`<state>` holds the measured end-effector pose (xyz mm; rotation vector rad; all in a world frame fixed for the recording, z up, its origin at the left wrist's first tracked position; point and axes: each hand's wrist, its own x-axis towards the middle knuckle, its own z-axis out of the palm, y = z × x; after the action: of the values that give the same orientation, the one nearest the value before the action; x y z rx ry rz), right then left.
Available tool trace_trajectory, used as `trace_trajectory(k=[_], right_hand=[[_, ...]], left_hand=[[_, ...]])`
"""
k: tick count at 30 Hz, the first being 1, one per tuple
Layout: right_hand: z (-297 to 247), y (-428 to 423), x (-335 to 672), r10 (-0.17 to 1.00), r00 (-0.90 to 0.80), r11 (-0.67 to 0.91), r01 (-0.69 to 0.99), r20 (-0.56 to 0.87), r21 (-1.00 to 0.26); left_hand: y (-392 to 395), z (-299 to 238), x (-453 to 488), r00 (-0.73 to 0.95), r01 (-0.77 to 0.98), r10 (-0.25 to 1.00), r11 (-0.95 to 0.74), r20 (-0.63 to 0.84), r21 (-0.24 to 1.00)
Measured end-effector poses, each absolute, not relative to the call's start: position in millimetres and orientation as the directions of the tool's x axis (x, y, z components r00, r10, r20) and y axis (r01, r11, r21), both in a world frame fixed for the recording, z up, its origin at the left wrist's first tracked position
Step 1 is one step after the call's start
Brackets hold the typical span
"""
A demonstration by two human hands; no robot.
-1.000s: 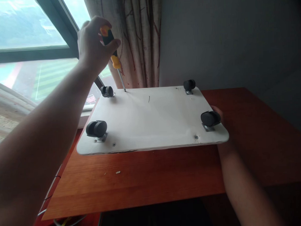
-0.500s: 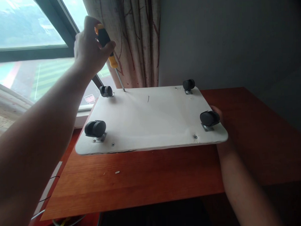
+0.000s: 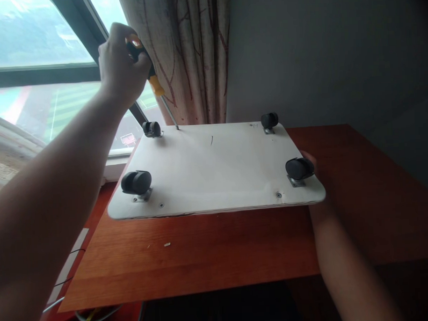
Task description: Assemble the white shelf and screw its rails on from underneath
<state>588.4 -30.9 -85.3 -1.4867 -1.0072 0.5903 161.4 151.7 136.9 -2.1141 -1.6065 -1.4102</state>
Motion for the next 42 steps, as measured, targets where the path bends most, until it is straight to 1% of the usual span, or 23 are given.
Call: trace_trajectory(k=[3, 6, 10, 14, 16, 19, 21, 23, 25, 27, 29, 31, 34, 36, 42], right_hand=[[-84, -38, 583, 0.831, 0.516, 0.085, 0.251, 0.208, -0.964], [-83, -42, 579, 0.817, 0.53, 0.102, 0.255, 0.228, -0.961], [-82, -39, 580, 0.821, 0.529, 0.096, 0.244, 0.216, -0.965], [-83, -35, 583, 0.83, 0.522, 0.085, 0.231, 0.197, -0.969], [-84, -36, 584, 0.83, 0.523, 0.083, 0.229, 0.195, -0.97], [-86, -39, 583, 0.825, 0.528, 0.088, 0.235, 0.203, -0.968], [-86, -41, 582, 0.82, 0.531, 0.092, 0.242, 0.212, -0.966], [-86, -41, 582, 0.822, 0.529, 0.088, 0.243, 0.209, -0.966], [-85, -38, 584, 0.832, 0.519, 0.077, 0.237, 0.193, -0.969], [-84, -35, 585, 0.839, 0.513, 0.069, 0.23, 0.181, -0.971], [-84, -33, 585, 0.838, 0.515, 0.07, 0.227, 0.181, -0.971], [-83, -33, 584, 0.834, 0.519, 0.074, 0.229, 0.186, -0.971], [-81, -34, 582, 0.828, 0.524, 0.085, 0.231, 0.198, -0.969], [-79, -34, 581, 0.83, 0.521, 0.088, 0.228, 0.198, -0.97], [-77, -31, 585, 0.853, 0.496, 0.06, 0.213, 0.161, -0.975]], left_hand=[[152, 138, 159, 0.016, 0.782, 0.676, -0.467, 0.737, 0.412], [153, 140, 159, 0.016, 0.784, 0.673, -0.467, 0.739, 0.409], [155, 140, 161, 0.009, 0.806, 0.7, -0.427, 0.714, 0.409], [149, 139, 163, 0.049, 0.783, 0.72, -0.458, 0.692, 0.422], [147, 139, 165, 0.055, 0.793, 0.701, -0.463, 0.711, 0.396], [147, 142, 168, 0.072, 0.837, 0.669, -0.444, 0.74, 0.32], [150, 143, 171, 0.109, 0.853, 0.672, -0.442, 0.732, 0.279], [152, 143, 175, 0.165, 0.842, 0.69, -0.47, 0.705, 0.263], [153, 142, 180, 0.201, 0.816, 0.715, -0.501, 0.67, 0.29], [152, 141, 185, 0.187, 0.802, 0.743, -0.493, 0.643, 0.336], [149, 139, 189, 0.163, 0.81, 0.762, -0.466, 0.626, 0.356], [147, 138, 191, 0.141, 0.831, 0.744, -0.448, 0.653, 0.331], [147, 140, 189, 0.108, 0.861, 0.666, -0.434, 0.738, 0.266], [149, 141, 188, 0.091, 0.872, 0.644, -0.42, 0.76, 0.252], [151, 139, 183, 0.114, 0.837, 0.706, -0.447, 0.699, 0.314]])
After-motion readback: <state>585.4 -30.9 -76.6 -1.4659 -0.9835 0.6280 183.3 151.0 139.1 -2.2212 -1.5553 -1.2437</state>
